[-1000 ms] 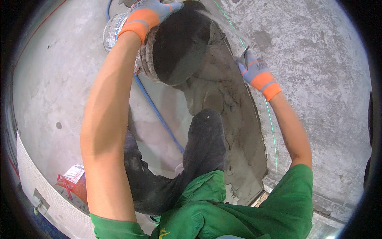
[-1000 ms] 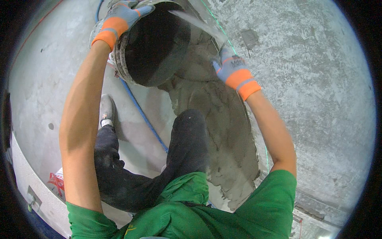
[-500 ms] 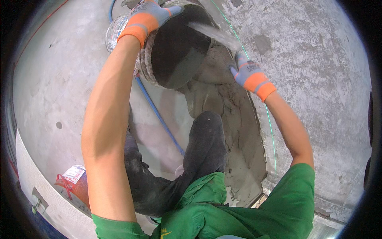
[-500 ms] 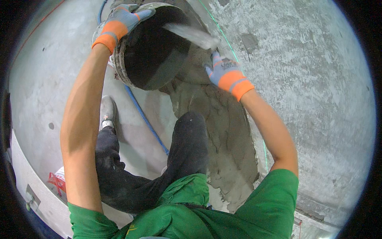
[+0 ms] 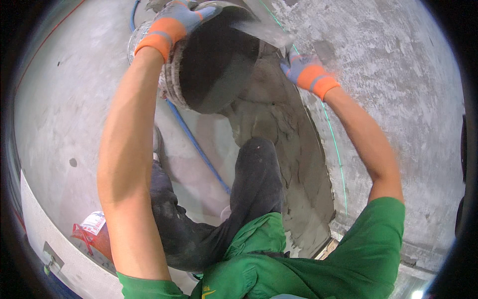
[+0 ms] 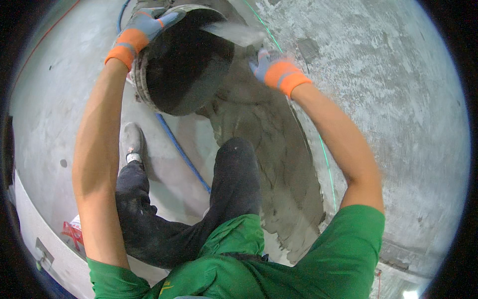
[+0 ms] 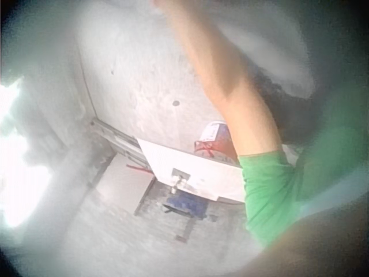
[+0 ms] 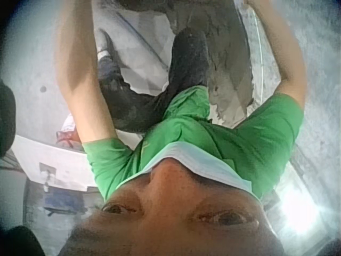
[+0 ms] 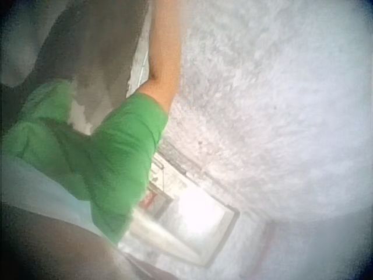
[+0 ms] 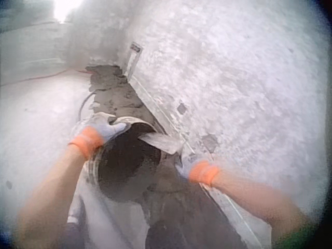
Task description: The person scoops cement from a bucket with a trowel and applies it to the floor, smoothing the surface. They repeat the scooping and spreading cycle to cover a larger area.
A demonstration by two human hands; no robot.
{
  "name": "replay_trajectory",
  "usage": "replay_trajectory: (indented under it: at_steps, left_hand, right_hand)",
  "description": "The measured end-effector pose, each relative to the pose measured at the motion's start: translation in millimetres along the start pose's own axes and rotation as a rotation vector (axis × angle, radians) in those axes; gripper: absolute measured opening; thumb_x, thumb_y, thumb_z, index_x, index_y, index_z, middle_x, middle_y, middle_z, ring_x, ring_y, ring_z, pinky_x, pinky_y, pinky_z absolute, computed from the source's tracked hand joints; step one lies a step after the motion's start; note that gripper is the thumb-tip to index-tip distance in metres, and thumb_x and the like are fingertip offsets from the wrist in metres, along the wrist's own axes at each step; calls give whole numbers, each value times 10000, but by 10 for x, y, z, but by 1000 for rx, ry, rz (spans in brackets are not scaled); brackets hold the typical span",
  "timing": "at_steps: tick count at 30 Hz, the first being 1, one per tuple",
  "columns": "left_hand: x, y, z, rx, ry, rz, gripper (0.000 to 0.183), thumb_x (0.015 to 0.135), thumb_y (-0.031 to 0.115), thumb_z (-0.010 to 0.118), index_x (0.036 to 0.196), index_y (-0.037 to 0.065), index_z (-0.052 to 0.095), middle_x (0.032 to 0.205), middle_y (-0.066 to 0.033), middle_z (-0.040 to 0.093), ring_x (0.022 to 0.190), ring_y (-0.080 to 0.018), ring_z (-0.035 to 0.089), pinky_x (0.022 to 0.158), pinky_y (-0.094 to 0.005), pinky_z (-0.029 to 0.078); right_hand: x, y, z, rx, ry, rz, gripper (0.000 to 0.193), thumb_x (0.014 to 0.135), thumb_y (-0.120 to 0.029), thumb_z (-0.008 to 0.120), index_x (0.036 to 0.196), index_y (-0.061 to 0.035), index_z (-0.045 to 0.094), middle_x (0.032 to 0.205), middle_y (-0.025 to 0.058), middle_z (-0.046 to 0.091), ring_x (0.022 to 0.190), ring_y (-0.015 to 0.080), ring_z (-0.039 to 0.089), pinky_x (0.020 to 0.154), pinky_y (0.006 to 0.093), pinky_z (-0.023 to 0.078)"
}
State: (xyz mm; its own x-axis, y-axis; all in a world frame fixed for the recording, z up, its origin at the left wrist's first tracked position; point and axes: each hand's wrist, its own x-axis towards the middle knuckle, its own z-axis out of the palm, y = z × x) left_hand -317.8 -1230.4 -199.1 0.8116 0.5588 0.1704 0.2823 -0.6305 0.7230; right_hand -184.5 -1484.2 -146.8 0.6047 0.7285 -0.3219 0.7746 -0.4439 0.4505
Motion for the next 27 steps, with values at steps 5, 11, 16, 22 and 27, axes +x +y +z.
replay_trajectory:
  at_steps: [5, 11, 16, 22, 27]
  left_hand:
    - [-206, 201, -187, -1, 47, -8, 553, 743, 467, 593, 1047, 5, 602, 982, -190, 619, 911, -292, 598, 809, -352, 439]
    - [-101, 195, 82, 161, 102, 55, 647, 732, 569, 568, 1075, 21, 591, 1005, -191, 616, 954, -323, 585, 830, -376, 439]
    - [50, 104, 309, 213, -14, 14, 704, 709, 604, 561, 1088, 11, 576, 1048, -214, 591, 970, -348, 572, 840, -387, 438]
    - [-76, 307, 312, 246, 85, 41, 724, 695, 618, 558, 1073, 1, 578, 1036, -217, 593, 949, -354, 577, 827, -390, 441]
    - [-189, 289, 166, 255, -86, -106, 658, 694, 589, 572, 1009, 12, 612, 958, -214, 616, 903, -345, 593, 793, -386, 450]
  right_hand:
    - [-80, -74, 63, 398, -121, 7, 495, 849, -413, 441, 1011, 46, 529, 1015, 265, 572, 966, 388, 549, 861, 428, 413]
    - [-99, -219, -234, 212, 207, -217, 430, 838, -375, 476, 951, 33, 549, 917, 229, 605, 907, 385, 570, 800, 425, 445]
    - [202, -481, -122, 15, 317, -206, 258, 817, -195, 485, 939, 9, 585, 902, 192, 622, 855, 341, 607, 751, 416, 476]
    - [629, -558, 285, 145, 190, -111, 281, 823, -176, 448, 970, 2, 609, 987, 200, 614, 904, 330, 607, 744, 408, 490]
    - [658, -770, 943, 310, -101, -163, 397, 867, -298, 378, 1029, -4, 590, 1062, 207, 581, 960, 341, 576, 804, 416, 462]
